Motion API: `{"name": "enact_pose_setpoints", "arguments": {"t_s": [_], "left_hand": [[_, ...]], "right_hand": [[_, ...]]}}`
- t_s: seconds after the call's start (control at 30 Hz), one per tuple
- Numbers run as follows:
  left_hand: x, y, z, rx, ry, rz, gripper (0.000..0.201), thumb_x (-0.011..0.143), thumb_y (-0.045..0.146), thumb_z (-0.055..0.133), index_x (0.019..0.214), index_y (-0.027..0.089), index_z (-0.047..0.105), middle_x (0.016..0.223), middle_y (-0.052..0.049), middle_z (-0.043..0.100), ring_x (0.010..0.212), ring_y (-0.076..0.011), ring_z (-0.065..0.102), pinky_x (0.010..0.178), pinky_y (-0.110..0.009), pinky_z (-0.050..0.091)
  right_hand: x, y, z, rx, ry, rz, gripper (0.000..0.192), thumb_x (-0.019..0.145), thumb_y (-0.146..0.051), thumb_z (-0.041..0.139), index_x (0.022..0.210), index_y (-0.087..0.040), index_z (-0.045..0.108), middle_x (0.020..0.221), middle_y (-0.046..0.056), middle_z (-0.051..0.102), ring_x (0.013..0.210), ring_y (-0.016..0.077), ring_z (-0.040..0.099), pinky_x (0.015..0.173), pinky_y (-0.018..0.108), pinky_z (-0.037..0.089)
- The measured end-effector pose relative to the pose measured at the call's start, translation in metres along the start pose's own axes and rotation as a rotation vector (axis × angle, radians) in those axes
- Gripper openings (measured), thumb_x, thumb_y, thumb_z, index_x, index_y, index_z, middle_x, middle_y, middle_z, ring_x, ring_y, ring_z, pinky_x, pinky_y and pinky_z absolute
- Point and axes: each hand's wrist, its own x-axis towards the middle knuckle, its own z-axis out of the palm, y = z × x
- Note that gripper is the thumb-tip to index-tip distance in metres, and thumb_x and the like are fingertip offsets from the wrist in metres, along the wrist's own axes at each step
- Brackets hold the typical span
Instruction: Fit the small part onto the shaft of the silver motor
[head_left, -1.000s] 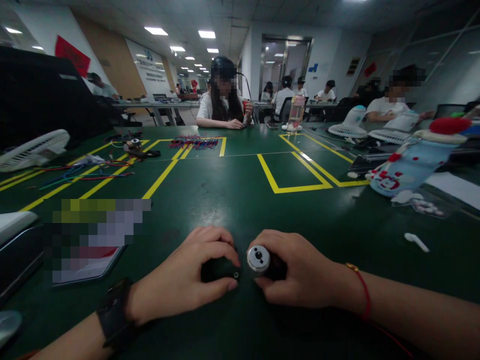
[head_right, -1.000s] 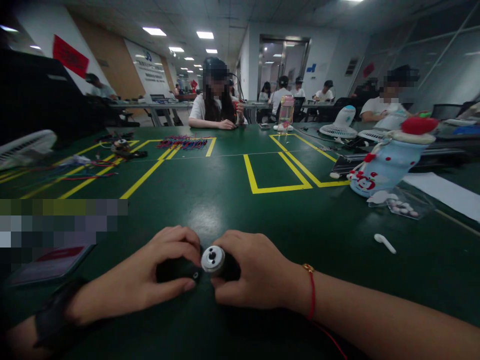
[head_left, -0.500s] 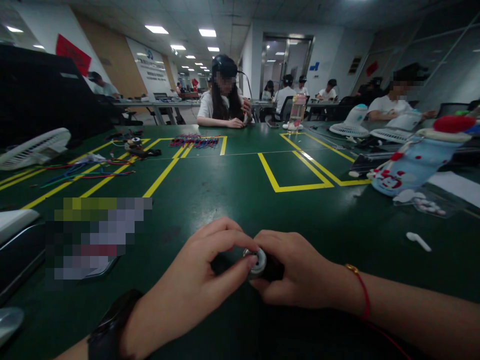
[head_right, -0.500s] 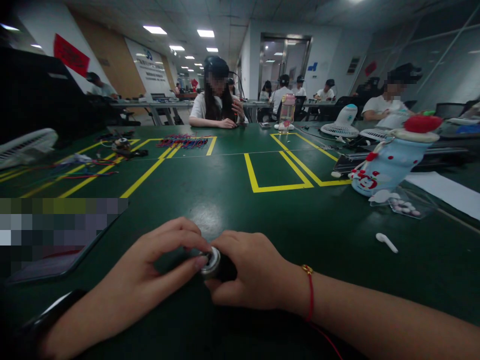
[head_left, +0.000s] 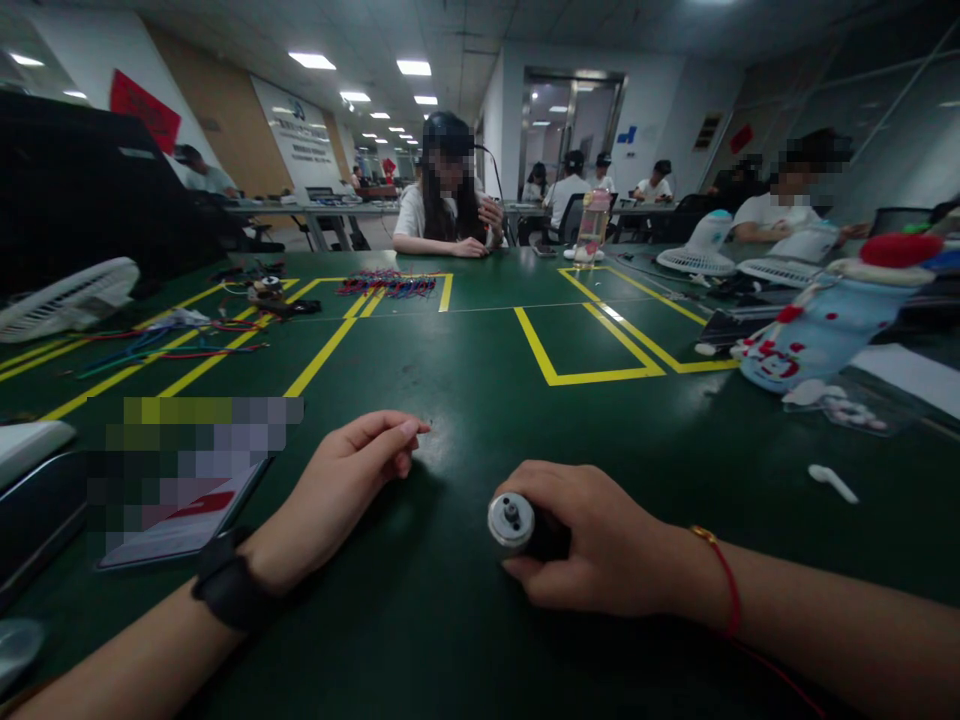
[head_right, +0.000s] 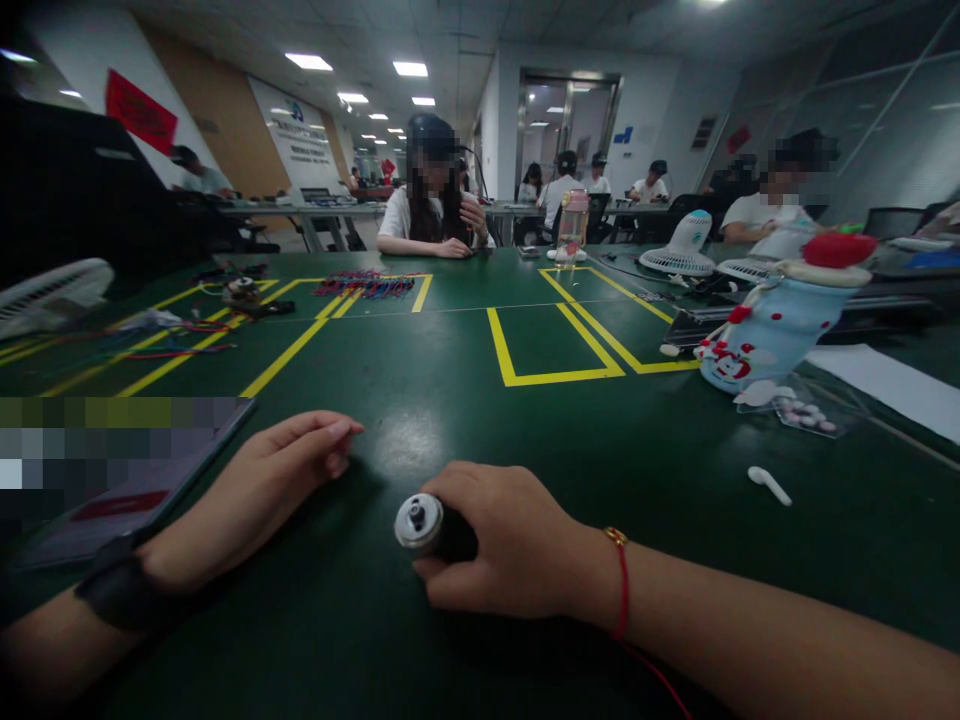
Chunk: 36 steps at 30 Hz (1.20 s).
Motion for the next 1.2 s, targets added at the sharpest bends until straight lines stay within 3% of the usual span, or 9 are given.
{"name": "enact_pose_setpoints", "arguments": {"t_s": [0.1,0.23,0.4,0.5,0.63,0.7,0.9,1.07,1.2], "left_hand": [[0.001,-0.002,0.000,-0.151,-0.010,-0.022,0.013,0.086,0.029,0.065,0.088,0.017,0.069,0.078,0.001,0.059,0.064,-0.0083,0.048,0.060,-0.019,0.039],[0.001,-0.003,0.000,-0.154,-0.014,-0.018,0.012,0.086,0.028,0.065,0.089,0.017,0.069,0.081,0.001,0.059,0.064,-0.0083,0.048,0.062,-0.019,0.040],[-0.003,0.000,0.003,0.237,-0.033,0.067,0.016,0.088,0.035,0.061,0.094,0.021,0.067,0.081,0.000,0.061,0.071,-0.0142,0.054,0.064,-0.024,0.041],[-0.012,0.007,0.010,0.520,-0.179,0.199,0.015,0.087,0.034,0.061,0.095,0.023,0.066,0.087,-0.002,0.061,0.077,-0.0182,0.056,0.068,-0.028,0.044],[-0.031,0.018,0.023,0.622,-0.350,0.383,0.029,0.079,0.027,0.068,0.106,0.024,0.059,0.095,-0.003,0.059,0.084,-0.0203,0.056,0.074,-0.031,0.046],[-0.040,0.022,0.030,0.595,-0.343,0.458,0.034,0.078,0.027,0.069,0.109,0.025,0.056,0.098,-0.003,0.058,0.088,-0.0213,0.055,0.077,-0.032,0.046],[-0.047,0.030,0.045,0.604,-0.269,0.513,0.014,0.090,0.024,0.057,0.098,0.029,0.067,0.093,-0.002,0.058,0.086,-0.0189,0.056,0.073,-0.029,0.047],[-0.043,0.031,0.037,0.566,-0.166,0.504,0.011,0.089,0.027,0.060,0.092,0.030,0.070,0.087,-0.002,0.057,0.082,-0.0193,0.056,0.070,-0.030,0.046],[-0.037,0.028,0.027,0.579,-0.267,0.454,0.012,0.089,0.028,0.059,0.089,0.029,0.071,0.086,-0.001,0.057,0.081,-0.0177,0.057,0.070,-0.029,0.045]], "right_hand": [[0.000,0.000,0.000,-0.001,0.001,-0.003,0.031,0.073,-0.025,0.068,0.103,-0.018,0.059,0.097,0.002,0.062,0.081,0.0161,0.056,0.070,0.028,0.043],[0.001,0.001,0.000,-0.002,0.004,-0.006,0.032,0.073,-0.025,0.068,0.103,-0.018,0.059,0.097,0.003,0.063,0.081,0.0164,0.056,0.070,0.028,0.043],[0.000,0.001,0.000,0.002,0.009,-0.016,0.031,0.073,-0.025,0.068,0.103,-0.019,0.059,0.096,0.003,0.063,0.080,0.0166,0.056,0.069,0.028,0.043],[0.000,0.001,0.001,0.005,0.016,-0.017,0.032,0.073,-0.024,0.067,0.103,-0.019,0.059,0.097,0.003,0.063,0.080,0.0167,0.056,0.069,0.028,0.043],[0.000,0.002,0.003,-0.003,0.027,-0.014,0.032,0.072,-0.023,0.066,0.103,-0.019,0.059,0.096,0.003,0.063,0.079,0.0168,0.056,0.068,0.027,0.042],[0.000,0.002,0.004,-0.005,0.030,-0.020,0.033,0.072,-0.023,0.066,0.103,-0.020,0.059,0.095,0.002,0.062,0.077,0.0158,0.055,0.065,0.026,0.040],[0.001,0.001,0.005,-0.057,0.027,-0.024,0.019,0.073,-0.024,0.065,0.088,-0.018,0.057,0.083,0.001,0.058,0.067,0.0134,0.050,0.057,0.024,0.035],[0.002,0.000,0.004,-0.027,0.032,-0.030,0.022,0.073,-0.023,0.065,0.093,-0.019,0.058,0.087,0.002,0.061,0.071,0.0143,0.053,0.060,0.025,0.038],[0.001,0.001,0.003,-0.013,0.020,-0.017,0.030,0.073,-0.023,0.066,0.102,-0.019,0.059,0.093,0.003,0.062,0.076,0.0162,0.055,0.066,0.027,0.041]]}}
